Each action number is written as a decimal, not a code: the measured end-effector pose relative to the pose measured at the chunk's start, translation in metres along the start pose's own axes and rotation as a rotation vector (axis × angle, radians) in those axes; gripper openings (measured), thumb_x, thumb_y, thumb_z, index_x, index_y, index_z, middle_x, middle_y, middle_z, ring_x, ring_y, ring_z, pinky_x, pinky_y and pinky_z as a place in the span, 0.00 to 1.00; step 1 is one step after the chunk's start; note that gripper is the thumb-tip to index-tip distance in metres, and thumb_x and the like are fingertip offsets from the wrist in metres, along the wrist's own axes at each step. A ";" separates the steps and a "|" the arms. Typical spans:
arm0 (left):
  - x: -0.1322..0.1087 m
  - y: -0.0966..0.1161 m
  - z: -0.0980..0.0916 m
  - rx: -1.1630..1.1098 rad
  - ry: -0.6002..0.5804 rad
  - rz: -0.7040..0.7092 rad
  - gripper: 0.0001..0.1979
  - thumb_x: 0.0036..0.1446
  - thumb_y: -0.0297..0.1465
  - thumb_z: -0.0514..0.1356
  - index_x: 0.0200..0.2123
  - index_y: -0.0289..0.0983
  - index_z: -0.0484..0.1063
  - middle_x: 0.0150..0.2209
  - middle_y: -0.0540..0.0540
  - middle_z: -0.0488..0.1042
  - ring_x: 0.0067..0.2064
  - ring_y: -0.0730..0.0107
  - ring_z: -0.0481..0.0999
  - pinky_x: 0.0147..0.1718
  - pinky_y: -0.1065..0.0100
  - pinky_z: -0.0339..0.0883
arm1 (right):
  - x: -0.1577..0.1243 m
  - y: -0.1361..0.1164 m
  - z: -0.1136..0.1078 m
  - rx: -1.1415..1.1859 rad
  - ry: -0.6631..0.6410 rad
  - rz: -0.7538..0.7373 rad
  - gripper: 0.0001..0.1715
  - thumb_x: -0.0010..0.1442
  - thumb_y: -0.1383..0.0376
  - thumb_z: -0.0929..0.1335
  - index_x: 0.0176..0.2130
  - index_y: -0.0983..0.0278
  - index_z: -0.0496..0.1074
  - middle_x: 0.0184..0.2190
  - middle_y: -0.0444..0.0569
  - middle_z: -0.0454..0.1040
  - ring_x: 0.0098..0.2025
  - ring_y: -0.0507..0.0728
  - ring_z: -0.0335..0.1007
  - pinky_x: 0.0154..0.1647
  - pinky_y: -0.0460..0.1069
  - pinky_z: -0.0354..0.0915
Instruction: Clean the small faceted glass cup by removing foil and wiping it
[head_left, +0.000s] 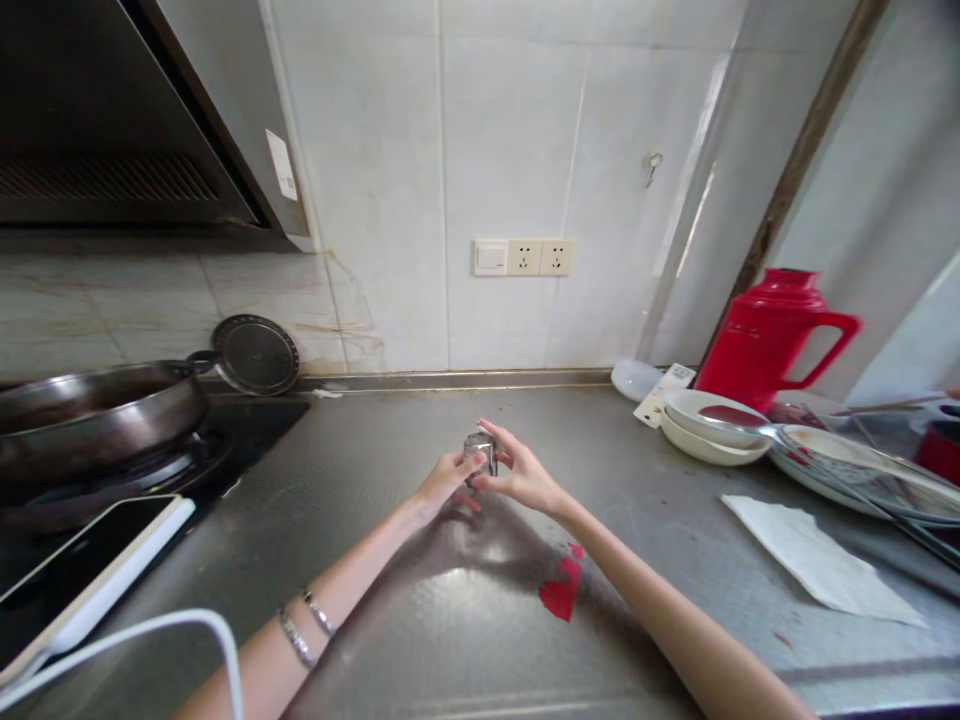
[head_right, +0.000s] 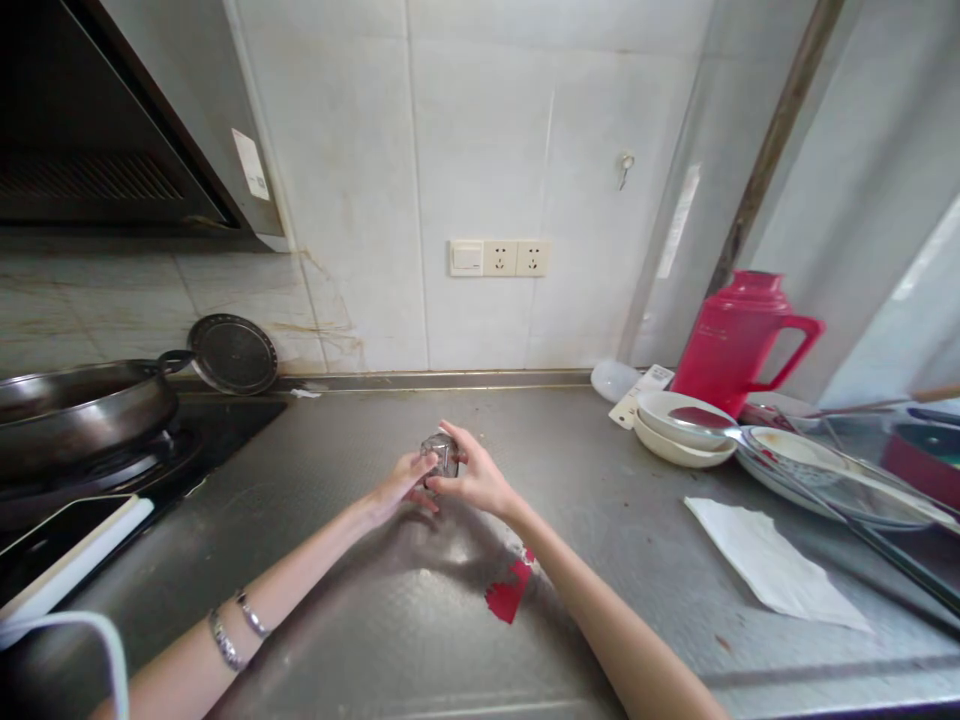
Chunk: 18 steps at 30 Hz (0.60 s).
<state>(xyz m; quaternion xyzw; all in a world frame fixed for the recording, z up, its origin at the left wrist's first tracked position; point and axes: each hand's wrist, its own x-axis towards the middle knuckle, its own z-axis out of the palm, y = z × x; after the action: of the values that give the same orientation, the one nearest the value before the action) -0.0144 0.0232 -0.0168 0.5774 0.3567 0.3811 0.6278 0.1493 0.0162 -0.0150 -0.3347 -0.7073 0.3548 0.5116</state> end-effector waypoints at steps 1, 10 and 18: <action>0.001 -0.001 -0.002 0.001 -0.029 0.009 0.40 0.40 0.54 0.65 0.52 0.35 0.68 0.38 0.42 0.73 0.29 0.73 0.71 0.22 0.72 0.69 | 0.001 0.001 -0.001 0.025 0.018 0.026 0.44 0.42 0.67 0.75 0.58 0.60 0.64 0.53 0.53 0.69 0.51 0.59 0.70 0.52 0.56 0.67; 0.006 -0.014 0.002 0.457 0.203 0.365 0.59 0.27 0.35 0.75 0.63 0.39 0.49 0.53 0.37 0.67 0.46 0.60 0.72 0.43 0.62 0.68 | 0.005 -0.006 -0.004 0.161 0.119 0.144 0.30 0.46 0.64 0.74 0.50 0.64 0.72 0.43 0.50 0.78 0.44 0.59 0.75 0.44 0.54 0.72; 0.002 -0.012 0.004 0.555 0.249 0.400 0.35 0.37 0.36 0.71 0.50 0.37 0.63 0.43 0.44 0.75 0.42 0.60 0.75 0.41 0.63 0.67 | 0.002 -0.012 0.001 0.279 0.056 0.228 0.27 0.52 0.56 0.71 0.50 0.63 0.71 0.46 0.52 0.75 0.45 0.58 0.73 0.44 0.52 0.71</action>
<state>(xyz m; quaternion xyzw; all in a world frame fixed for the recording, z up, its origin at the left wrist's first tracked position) -0.0095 0.0228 -0.0282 0.7335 0.4002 0.4525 0.3118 0.1465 0.0108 -0.0040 -0.3481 -0.5944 0.4957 0.5290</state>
